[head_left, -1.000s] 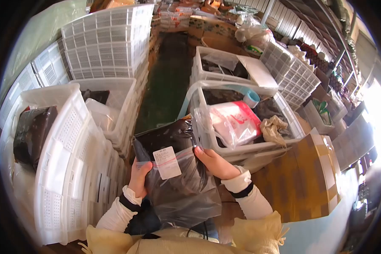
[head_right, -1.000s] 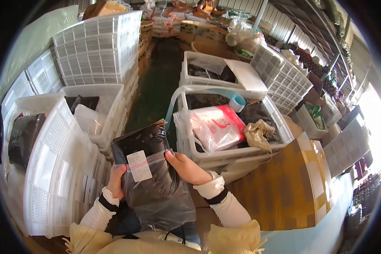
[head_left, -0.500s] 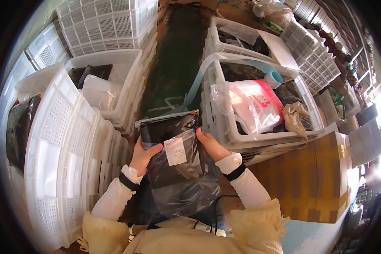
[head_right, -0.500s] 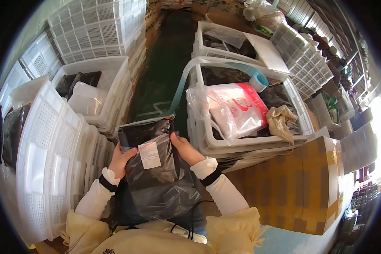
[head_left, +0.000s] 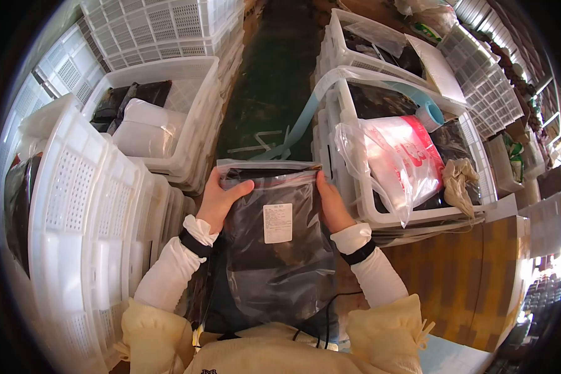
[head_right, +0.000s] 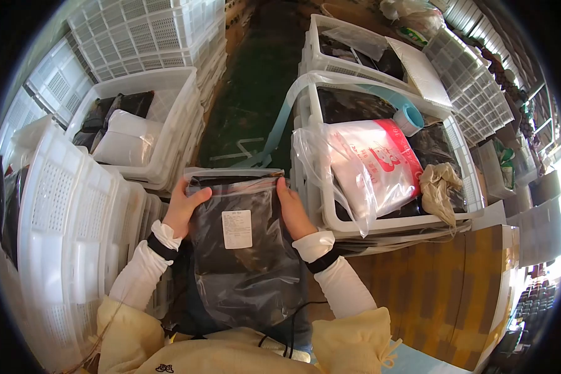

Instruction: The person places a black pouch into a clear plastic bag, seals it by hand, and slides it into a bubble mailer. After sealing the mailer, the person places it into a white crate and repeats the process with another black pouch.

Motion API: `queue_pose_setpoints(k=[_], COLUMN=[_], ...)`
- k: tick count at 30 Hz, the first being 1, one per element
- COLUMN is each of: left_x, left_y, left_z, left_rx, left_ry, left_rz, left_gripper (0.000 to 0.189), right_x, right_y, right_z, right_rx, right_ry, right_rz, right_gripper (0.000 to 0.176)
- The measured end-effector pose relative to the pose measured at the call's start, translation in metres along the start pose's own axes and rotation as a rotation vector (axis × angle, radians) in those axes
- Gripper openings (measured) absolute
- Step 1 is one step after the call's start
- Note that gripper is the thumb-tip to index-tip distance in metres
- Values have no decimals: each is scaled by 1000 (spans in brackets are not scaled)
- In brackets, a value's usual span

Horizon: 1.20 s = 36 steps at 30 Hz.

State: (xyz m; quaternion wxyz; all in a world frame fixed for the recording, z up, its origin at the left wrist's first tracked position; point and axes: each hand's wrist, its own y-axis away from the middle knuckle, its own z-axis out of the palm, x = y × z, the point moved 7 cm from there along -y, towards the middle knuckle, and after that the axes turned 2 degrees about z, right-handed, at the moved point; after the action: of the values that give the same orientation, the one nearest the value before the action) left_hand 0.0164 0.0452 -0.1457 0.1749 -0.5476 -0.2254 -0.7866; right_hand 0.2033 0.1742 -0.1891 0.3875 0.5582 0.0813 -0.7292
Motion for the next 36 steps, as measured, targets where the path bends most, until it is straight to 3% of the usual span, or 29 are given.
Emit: queue_pose_setpoints(k=[7,13,15,18,19,23,26,29,32,36], left_x=[7,15,0,-28,-33,-42,-42,-48,-39,-34], left_y=[-19,-41,-50,-39,-28,8,6,-5,-12,-24], left_z=[-4,-12,-24,-44,-33,-27,-26,-32,-23,-21], left_rx=[24,-12,-16,32,-175,-167,-112,-76,-53,-122], left_ry=[23,-37,-65,354,435,256,213,229,231,42], left_rz=[8,-48,-59,-241,-322,-274,-231,-277,-292,-224], left_gripper=[52,34,32,41,54,52,43,32,22,22], right_x=[-7,-32,-16,-9,-9,-9,-10,-13,13,14], right_y=[-16,-17,-31,-39,-39,-43,-40,-21,12,23], right_z=[-9,12,5,3,4,9,20,16,8,9], right_rx=[84,209,237,228,211,121,-74,-97,-185,-61], right_ry=[105,230,101,10,-31,-82,-291,-260,-52,-65], right_rz=[-107,-166,-165,-128,-110,-113,-25,11,386,274], right_gripper=[58,38,34,35,35,37,37,41,36,39])
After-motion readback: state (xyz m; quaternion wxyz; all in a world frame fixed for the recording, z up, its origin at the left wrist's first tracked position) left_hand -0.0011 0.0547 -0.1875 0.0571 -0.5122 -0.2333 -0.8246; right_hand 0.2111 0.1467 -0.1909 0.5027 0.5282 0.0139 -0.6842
